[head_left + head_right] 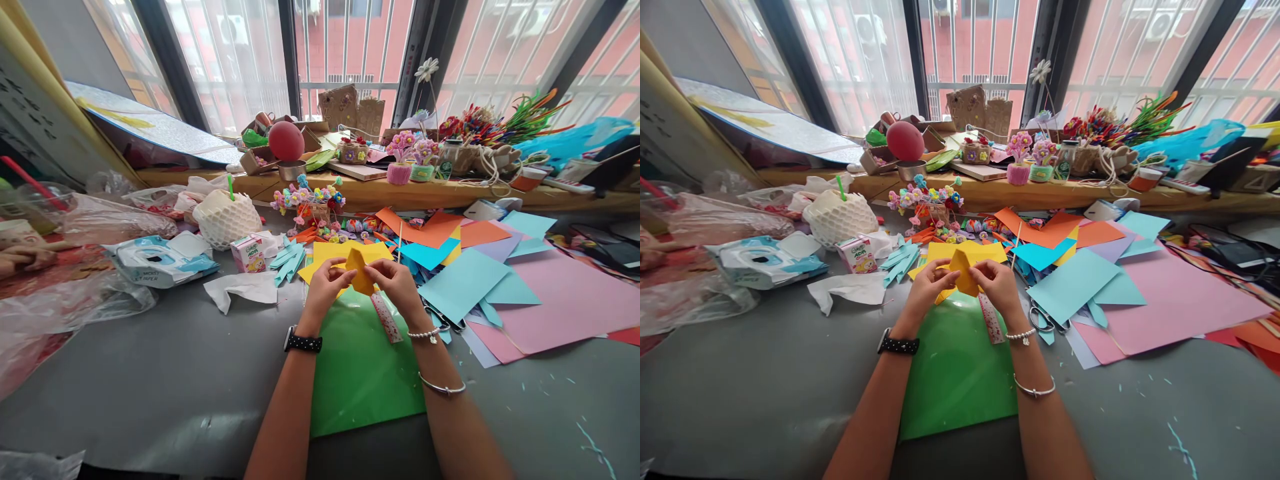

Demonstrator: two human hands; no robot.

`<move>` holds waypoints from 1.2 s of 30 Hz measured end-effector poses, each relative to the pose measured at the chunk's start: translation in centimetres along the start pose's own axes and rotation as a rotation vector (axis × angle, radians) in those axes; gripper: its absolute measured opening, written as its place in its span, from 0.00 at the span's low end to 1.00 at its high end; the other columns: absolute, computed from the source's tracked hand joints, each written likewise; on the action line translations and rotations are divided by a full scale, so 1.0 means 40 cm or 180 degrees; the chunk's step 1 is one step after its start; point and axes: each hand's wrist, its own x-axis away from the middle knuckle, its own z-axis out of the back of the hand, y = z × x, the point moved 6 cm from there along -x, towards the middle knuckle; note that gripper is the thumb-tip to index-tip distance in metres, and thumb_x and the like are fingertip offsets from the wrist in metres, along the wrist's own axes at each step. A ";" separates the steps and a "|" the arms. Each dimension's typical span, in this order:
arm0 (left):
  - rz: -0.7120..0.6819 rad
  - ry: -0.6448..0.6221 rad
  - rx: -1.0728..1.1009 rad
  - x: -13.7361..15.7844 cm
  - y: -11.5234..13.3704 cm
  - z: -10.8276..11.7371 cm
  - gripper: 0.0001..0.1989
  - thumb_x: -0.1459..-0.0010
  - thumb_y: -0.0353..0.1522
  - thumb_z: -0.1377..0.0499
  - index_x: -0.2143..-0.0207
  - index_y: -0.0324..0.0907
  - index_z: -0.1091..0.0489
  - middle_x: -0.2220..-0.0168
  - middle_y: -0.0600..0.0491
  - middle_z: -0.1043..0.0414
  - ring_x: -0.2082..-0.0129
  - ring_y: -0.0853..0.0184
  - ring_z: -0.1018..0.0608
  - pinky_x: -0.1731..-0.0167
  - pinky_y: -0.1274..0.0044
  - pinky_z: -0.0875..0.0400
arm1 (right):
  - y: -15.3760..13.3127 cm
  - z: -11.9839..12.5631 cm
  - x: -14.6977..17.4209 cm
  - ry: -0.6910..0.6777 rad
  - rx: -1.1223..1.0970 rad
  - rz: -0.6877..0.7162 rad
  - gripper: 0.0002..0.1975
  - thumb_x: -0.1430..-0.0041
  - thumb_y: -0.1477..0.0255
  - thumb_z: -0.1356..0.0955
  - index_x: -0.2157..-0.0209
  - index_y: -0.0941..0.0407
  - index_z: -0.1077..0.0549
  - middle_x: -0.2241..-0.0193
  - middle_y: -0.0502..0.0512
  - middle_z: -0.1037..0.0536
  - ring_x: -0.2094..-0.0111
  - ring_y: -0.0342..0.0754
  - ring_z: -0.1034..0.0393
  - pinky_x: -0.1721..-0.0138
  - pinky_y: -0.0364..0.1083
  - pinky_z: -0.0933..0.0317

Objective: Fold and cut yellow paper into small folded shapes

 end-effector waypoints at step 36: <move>-0.0262 -0.0012 -0.0166 -0.005 0.016 0.017 0.13 0.56 0.34 0.42 0.65 0.40 0.29 0.68 0.52 0.28 0.81 0.75 0.28 0.81 0.83 0.38 | 0.019 0.001 -0.003 -0.0117 -0.0904 -0.0411 0.13 0.57 0.68 0.33 0.68 0.58 0.29 0.71 0.53 0.25 0.73 0.42 0.31 0.73 0.42 0.34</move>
